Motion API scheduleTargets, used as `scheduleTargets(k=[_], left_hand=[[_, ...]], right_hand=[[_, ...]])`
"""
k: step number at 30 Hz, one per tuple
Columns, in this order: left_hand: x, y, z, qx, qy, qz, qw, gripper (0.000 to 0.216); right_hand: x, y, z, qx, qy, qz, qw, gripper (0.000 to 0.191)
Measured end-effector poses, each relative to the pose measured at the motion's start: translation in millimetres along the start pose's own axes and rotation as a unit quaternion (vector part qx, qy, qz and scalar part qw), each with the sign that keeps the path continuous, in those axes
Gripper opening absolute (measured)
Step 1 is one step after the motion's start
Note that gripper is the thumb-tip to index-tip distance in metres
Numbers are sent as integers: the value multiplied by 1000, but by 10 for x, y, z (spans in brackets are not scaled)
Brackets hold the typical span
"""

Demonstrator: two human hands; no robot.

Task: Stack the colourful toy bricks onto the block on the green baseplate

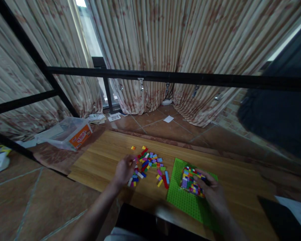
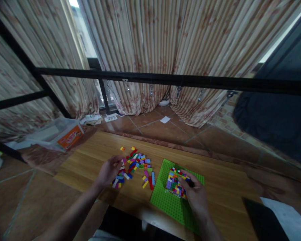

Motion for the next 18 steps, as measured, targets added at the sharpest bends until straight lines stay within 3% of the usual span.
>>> scheduleTargets(k=[6,18], left_hand=[[242,-123,143,87,-51,-23,995,29],[331,-203,165,189,-52,-33,980,24]], right_hand=[[-24,52,62,-19,53,-4,998,63],[-49,38,41,-1,91,11,996,60]])
Point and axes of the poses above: each hand's wrist, its own x-axis towards the middle knuckle, its own y-axis out of the back of the hand, z = x × y, the point moved 6 cm from there along x, towards the middle knuckle, and after that the axes turned 9 degrees about x, right-handed, at the moved point
